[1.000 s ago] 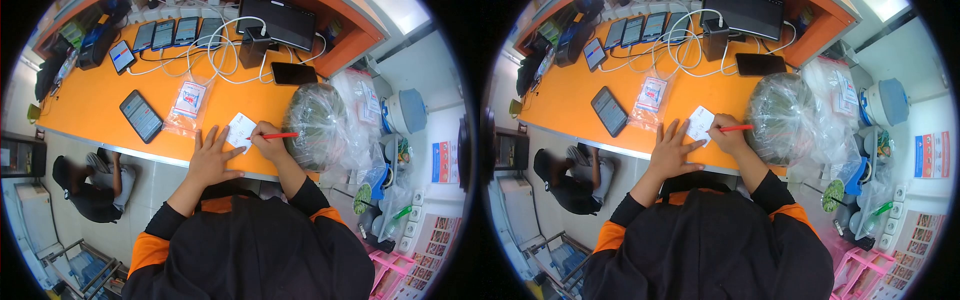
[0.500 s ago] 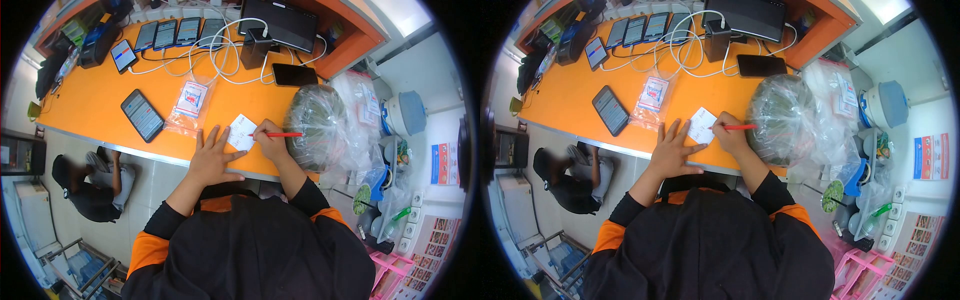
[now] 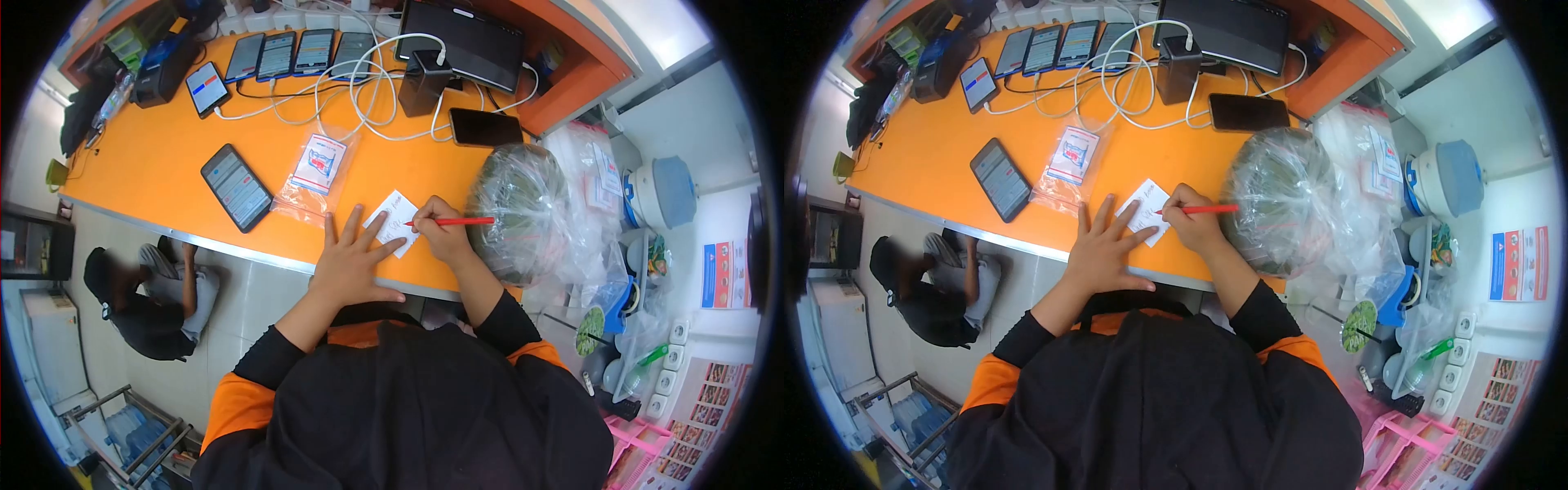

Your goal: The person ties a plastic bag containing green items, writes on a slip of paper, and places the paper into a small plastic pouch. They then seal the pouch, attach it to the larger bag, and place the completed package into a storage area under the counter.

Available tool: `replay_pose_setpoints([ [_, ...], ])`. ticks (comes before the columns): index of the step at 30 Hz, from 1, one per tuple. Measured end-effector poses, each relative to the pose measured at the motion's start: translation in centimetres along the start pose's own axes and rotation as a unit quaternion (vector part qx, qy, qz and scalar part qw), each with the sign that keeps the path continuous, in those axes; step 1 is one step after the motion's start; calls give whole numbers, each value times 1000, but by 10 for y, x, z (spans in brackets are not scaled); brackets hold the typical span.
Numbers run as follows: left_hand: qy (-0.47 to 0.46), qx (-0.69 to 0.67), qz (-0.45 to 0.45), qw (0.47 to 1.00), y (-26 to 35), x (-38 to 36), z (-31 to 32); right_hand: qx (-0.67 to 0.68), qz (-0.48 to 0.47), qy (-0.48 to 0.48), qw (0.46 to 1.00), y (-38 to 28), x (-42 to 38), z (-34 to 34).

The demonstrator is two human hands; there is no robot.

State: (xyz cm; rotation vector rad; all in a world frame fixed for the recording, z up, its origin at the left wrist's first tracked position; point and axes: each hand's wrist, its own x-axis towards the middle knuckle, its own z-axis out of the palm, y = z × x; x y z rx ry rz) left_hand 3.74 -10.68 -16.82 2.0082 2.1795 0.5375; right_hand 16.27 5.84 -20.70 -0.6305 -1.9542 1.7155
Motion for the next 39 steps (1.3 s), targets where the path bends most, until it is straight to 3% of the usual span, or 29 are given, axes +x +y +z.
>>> replay_pose_setpoints([
  [5,-34,5,-10,999,0,1,-1,-8,-34,74,997,0,3,5],
  [8,-32,4,-8,999,0,1,-1,-185,-54,59,980,-8,3,7],
  [20,-21,5,-4,1000,0,0,0,-158,-66,108,979,-7,6,11],
  [23,-19,10,-2,1000,0,0,1,-168,-67,78,980,-3,3,3],
  [32,-31,13,-9,999,1,1,0,-138,-74,141,978,-5,6,12],
  [39,-38,20,-8,999,1,1,-1,-150,-69,90,982,1,2,1],
])
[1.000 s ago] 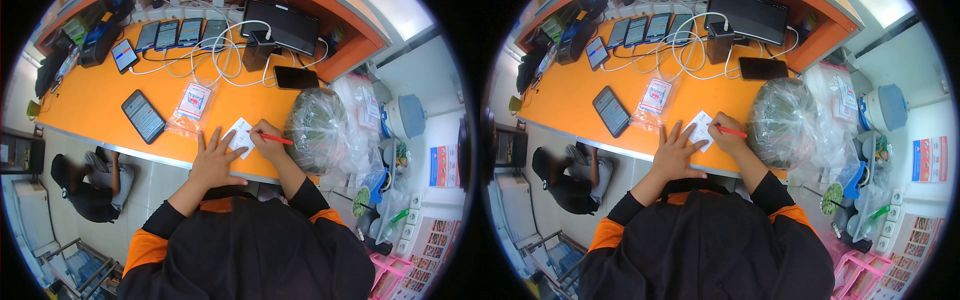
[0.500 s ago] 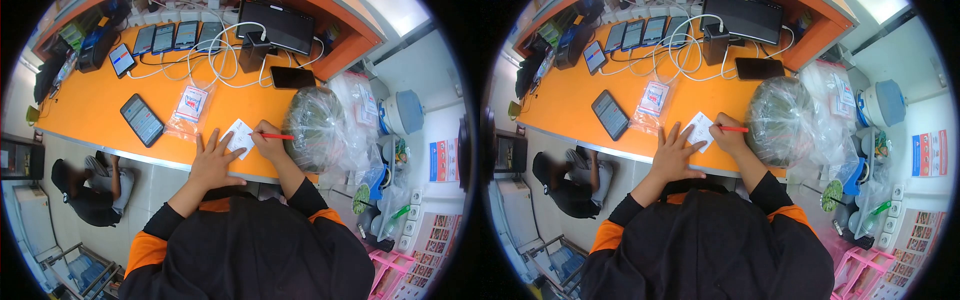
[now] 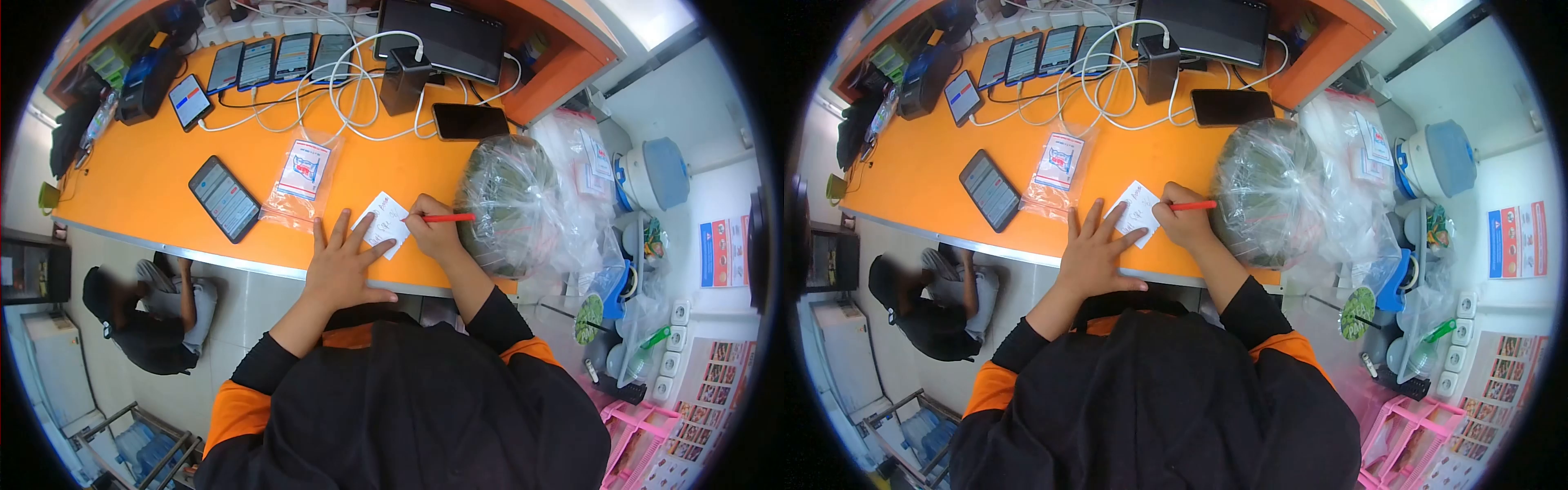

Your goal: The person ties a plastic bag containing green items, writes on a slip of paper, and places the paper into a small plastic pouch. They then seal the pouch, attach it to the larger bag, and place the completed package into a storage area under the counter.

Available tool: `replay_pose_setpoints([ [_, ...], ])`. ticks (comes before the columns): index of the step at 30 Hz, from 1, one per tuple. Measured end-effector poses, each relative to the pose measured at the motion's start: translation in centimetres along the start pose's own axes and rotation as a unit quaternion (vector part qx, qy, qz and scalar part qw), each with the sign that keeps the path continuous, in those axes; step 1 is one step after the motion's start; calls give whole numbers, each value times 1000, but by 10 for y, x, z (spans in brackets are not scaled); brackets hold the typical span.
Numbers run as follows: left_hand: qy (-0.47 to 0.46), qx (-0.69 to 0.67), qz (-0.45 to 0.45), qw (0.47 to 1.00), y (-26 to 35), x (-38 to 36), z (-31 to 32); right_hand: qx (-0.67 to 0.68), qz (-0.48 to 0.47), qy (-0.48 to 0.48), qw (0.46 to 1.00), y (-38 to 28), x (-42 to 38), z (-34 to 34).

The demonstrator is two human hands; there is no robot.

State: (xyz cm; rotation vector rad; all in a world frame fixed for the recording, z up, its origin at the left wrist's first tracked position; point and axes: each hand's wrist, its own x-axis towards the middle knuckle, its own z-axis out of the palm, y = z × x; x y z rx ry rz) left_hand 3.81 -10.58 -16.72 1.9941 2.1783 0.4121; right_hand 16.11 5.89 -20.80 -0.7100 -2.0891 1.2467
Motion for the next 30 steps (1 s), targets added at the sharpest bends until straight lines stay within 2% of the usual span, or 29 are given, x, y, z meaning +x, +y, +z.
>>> replay_pose_setpoints([
  [5,13,-5,1,1000,0,-1,2,51,-5,66,997,-1,-2,5],
  [11,16,-4,2,1000,-1,-1,3,-7,-12,19,1000,1,-1,2],
  [20,11,-5,1,1000,0,0,1,-35,-10,17,999,-3,0,0],
  [23,22,-3,7,1000,-1,0,2,46,1,64,997,-3,2,4],
  [30,2,-3,1,1000,0,0,0,-43,-1,24,999,-6,2,3],
])
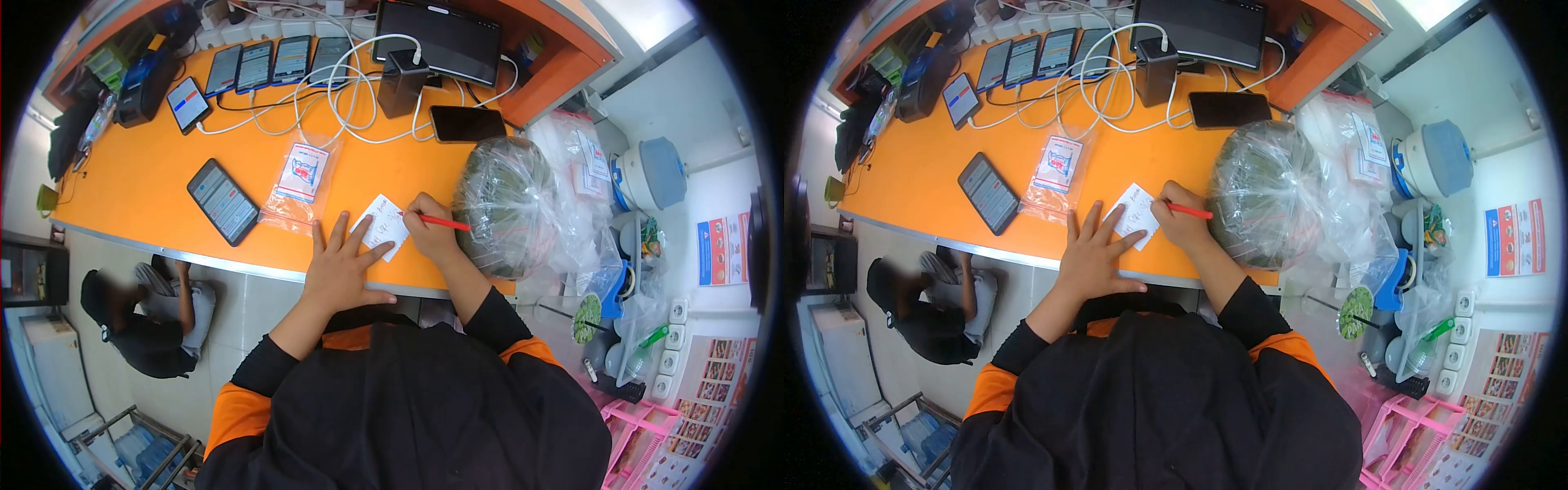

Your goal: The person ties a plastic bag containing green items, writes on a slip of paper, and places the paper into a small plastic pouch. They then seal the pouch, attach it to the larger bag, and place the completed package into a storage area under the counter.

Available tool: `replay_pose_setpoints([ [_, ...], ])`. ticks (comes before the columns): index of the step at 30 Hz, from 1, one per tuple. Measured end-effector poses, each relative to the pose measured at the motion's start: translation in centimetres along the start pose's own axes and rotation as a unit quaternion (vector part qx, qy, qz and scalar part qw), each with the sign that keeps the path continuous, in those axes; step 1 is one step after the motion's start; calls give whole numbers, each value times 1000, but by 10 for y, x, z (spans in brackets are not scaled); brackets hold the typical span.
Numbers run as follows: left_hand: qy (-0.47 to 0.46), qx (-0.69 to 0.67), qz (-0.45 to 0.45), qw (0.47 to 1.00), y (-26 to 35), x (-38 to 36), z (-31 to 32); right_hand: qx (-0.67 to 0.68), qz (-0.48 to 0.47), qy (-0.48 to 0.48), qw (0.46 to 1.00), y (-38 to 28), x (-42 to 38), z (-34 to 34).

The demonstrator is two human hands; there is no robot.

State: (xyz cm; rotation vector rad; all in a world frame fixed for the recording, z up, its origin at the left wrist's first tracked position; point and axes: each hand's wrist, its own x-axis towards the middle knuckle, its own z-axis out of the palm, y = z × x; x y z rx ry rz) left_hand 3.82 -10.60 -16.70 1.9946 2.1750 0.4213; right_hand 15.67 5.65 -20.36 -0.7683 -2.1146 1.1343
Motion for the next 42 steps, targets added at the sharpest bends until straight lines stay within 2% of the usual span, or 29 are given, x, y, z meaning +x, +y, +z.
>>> replay_pose_setpoints([
  [2,-2,-2,0,1000,0,0,-1,3,2,-7,1000,3,-1,0],
  [5,-7,-2,-1,1000,0,0,-2,57,6,45,997,-3,0,2],
  [14,9,-3,3,1000,0,-1,0,-27,4,12,1000,2,-1,0],
  [17,34,-7,14,999,-1,-4,2,112,-7,22,993,12,-1,2],
  [20,82,-56,15,995,-4,-6,4,193,39,70,978,14,0,6],
  [23,182,-77,-9,980,-15,-9,25,124,46,60,989,2,5,6],
  [25,190,-92,-64,975,-10,-8,25,-58,-90,43,993,-4,11,4],
  [26,194,-101,-91,972,-7,-7,25,-150,-155,35,976,-7,14,1],
  [29,204,-103,-85,970,-10,-6,29,-353,-156,-41,921,-30,19,-1],
  [32,205,-119,-60,970,-12,-7,26,-497,-91,-92,858,-39,35,-7],
  [35,191,-137,-82,969,-11,-7,22,-507,-31,-121,853,-38,45,-15],
  [38,243,-118,-59,961,-13,-9,30,-347,-74,-46,934,-34,34,-16],
  [40,261,-117,-42,957,-12,-8,26,-120,35,-117,985,-58,17,-16],
  [41,266,-119,-34,956,-10,-10,27,-2,93,-150,984,-65,5,-15],
  [42,254,-116,-35,959,-10,-12,29,16,98,-159,982,-62,-5,-12],
])
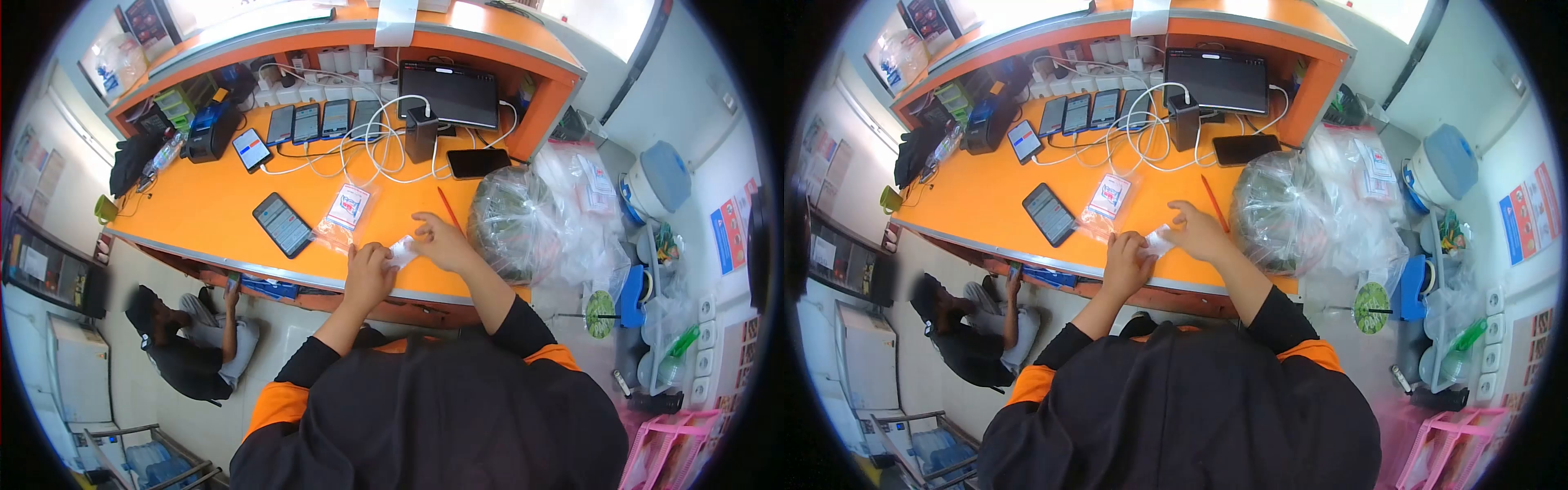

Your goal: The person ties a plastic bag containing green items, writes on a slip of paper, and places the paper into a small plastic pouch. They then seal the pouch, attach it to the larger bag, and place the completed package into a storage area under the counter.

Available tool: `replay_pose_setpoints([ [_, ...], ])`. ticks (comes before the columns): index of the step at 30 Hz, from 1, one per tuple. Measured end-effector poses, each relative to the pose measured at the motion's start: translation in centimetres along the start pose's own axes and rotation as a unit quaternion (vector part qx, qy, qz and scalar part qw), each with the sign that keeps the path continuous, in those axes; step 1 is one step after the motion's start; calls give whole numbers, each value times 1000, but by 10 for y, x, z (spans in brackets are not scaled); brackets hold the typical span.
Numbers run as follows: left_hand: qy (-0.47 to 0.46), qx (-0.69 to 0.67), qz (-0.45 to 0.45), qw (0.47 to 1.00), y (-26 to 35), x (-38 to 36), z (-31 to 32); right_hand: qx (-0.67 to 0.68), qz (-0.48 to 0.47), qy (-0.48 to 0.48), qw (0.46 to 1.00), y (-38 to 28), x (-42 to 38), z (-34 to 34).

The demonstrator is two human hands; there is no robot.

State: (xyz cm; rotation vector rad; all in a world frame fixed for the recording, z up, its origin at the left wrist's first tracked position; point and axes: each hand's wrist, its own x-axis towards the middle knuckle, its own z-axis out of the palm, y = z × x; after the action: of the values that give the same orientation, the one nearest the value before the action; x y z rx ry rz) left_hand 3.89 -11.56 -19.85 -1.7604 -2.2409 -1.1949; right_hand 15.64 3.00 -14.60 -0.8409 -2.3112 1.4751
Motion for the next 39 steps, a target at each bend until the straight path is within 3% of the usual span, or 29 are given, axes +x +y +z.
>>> replay_pose_setpoints([
  [2,-16,10,3,1000,-4,1,2,31,-5,-18,999,14,-5,9],
  [6,57,-5,56,997,9,7,-26,147,-15,26,989,50,-5,20],
  [11,-77,210,76,972,-59,35,-94,243,-46,132,960,13,-11,-18],
  [15,-299,262,73,914,-89,59,-99,307,-71,123,941,-62,-16,-44],
  [16,-279,281,123,910,-89,64,-98,315,-99,126,936,-67,-15,-45],
  [18,-271,189,55,942,-77,81,-101,327,-158,128,923,-79,-11,-49],
  [19,-266,142,20,953,-64,92,-106,200,-199,148,948,-87,-12,-54],
  [21,-244,-50,-49,967,-32,116,-125,-62,-259,179,947,-106,-20,-65],
  [24,-248,-314,-122,908,8,135,-146,-243,-337,305,857,-134,-22,-57],
  [25,-254,-394,-138,873,18,139,-149,-262,-331,301,855,-143,-25,-52],
  [27,-248,-401,-114,874,29,142,-150,-299,-316,295,851,-156,-32,-41],
  [30,-225,-352,-92,904,54,141,-156,-67,-212,258,940,-163,-41,-28],
  [34,-203,-335,-75,917,62,131,-153,49,-190,250,948,-142,-31,-11],
  [36,-208,-402,-69,889,52,128,-145,184,-180,208,944,-139,-25,-6],
  [37,-210,-435,-66,873,46,128,-140,137,-176,230,947,-140,-25,-7],
  [39,-112,-398,-54,909,35,138,-136,41,-164,270,948,-143,-26,-12],
])
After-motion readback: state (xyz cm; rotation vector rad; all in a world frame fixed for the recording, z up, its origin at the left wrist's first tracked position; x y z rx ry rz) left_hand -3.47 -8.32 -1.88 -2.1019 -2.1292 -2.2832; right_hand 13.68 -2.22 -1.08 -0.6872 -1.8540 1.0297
